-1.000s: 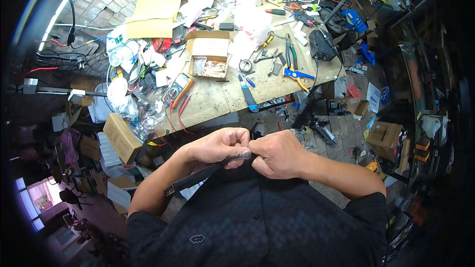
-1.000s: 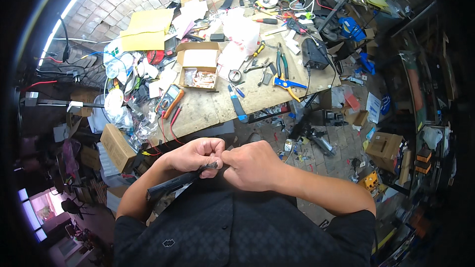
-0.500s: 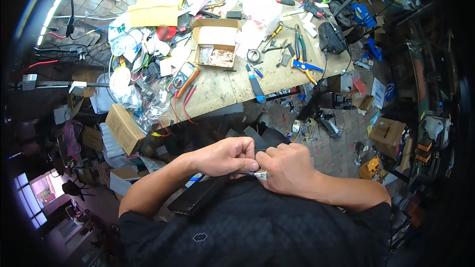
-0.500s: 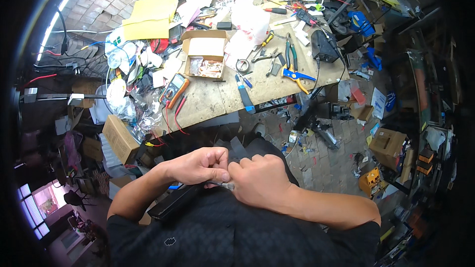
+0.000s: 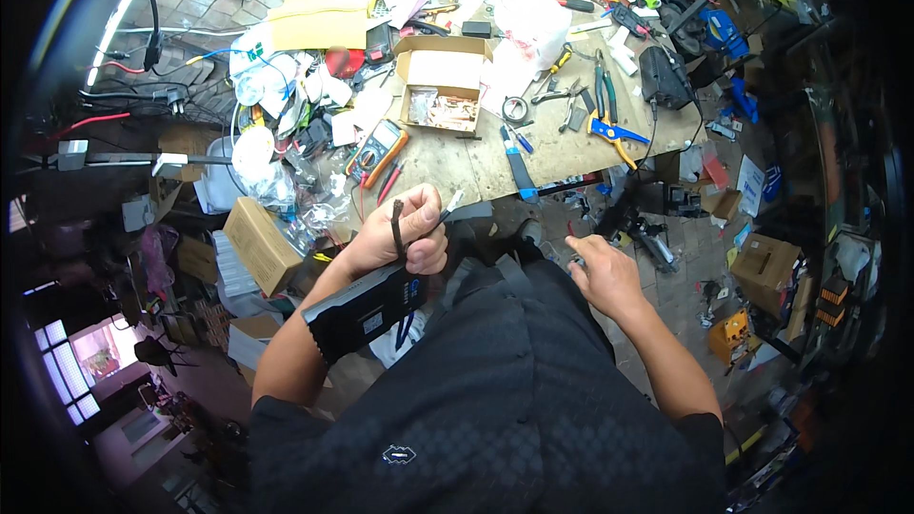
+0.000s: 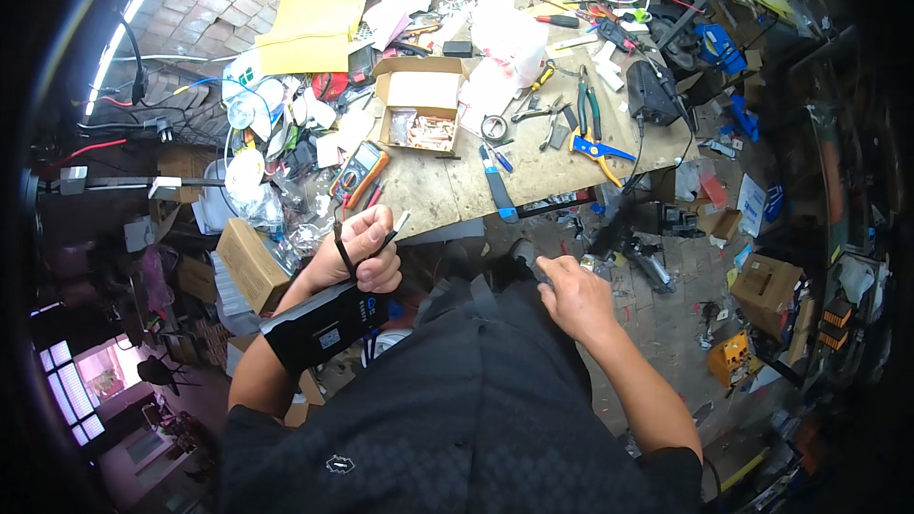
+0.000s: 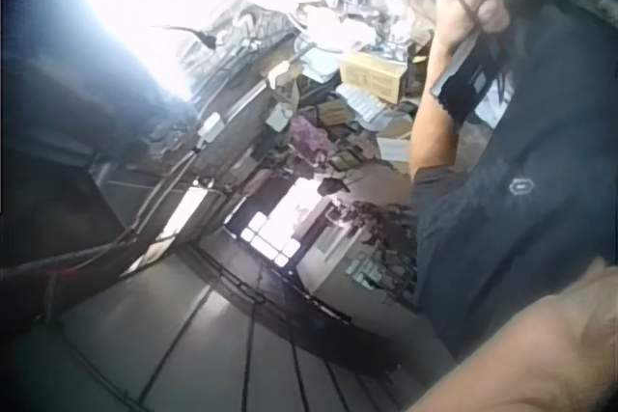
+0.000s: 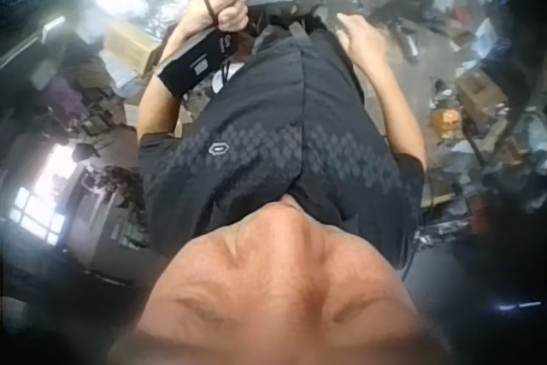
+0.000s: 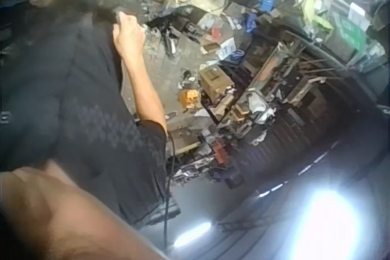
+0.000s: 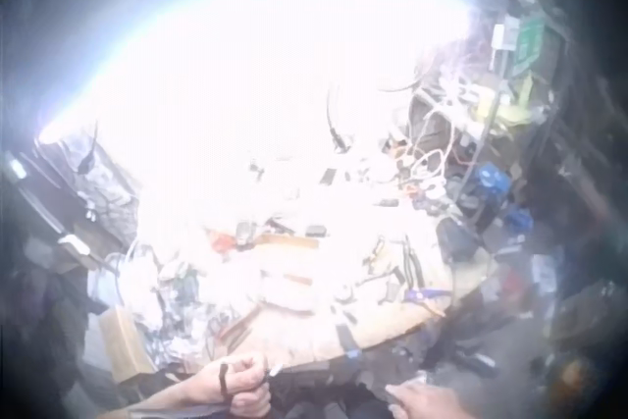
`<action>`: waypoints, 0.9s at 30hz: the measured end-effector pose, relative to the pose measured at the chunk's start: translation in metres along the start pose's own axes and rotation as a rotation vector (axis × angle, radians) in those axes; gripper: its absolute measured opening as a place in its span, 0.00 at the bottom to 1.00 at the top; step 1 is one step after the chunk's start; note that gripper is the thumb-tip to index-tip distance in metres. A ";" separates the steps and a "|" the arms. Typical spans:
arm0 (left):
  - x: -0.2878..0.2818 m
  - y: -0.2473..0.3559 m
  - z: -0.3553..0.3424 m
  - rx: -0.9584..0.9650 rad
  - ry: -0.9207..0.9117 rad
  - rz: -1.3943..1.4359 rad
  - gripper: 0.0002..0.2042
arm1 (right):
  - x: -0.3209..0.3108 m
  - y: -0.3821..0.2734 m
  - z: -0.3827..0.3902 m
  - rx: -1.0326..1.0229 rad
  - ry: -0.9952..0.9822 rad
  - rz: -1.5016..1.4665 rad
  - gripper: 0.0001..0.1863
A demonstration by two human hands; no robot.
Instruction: The person works at a cluttered workbench, using a multimeter to test a black electronic device. They then use pliers and a screwdriver to strip and adjust wires connected to the device. The person repeatedly handles the wires and device, performing small adjustments throughout the clip.
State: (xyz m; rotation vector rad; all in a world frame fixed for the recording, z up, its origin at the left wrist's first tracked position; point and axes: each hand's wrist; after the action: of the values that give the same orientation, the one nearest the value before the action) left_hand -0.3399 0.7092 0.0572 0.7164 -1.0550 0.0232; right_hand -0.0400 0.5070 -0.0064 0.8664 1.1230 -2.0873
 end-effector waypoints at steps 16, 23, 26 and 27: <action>-0.019 -0.084 -0.023 0.258 0.045 0.459 0.27 | 0.037 -0.096 -0.023 -0.003 -0.667 -1.055 0.23; -0.015 -0.069 -0.004 0.245 0.202 0.163 0.28 | 0.044 -0.094 -0.026 0.024 -0.748 -0.834 0.17; -0.009 -0.027 0.003 0.024 0.191 -0.230 0.27 | 0.044 -0.095 -0.021 -0.052 -0.708 -1.025 0.14; -0.018 -0.016 0.008 0.015 0.174 -0.301 0.27 | 0.041 -0.099 -0.020 -0.063 -0.725 -1.104 0.13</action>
State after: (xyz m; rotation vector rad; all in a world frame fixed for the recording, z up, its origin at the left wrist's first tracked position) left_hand -0.3496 0.6978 0.0365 0.8646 -0.7742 -0.1629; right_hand -0.1343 0.5613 -0.0001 -0.7390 1.3387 -2.7706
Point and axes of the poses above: each hand's wrist, its own z-axis away from the middle knuckle, its own x-axis out of the palm, y = z × x, and after that the axes turned 12 degrees about x, right-handed
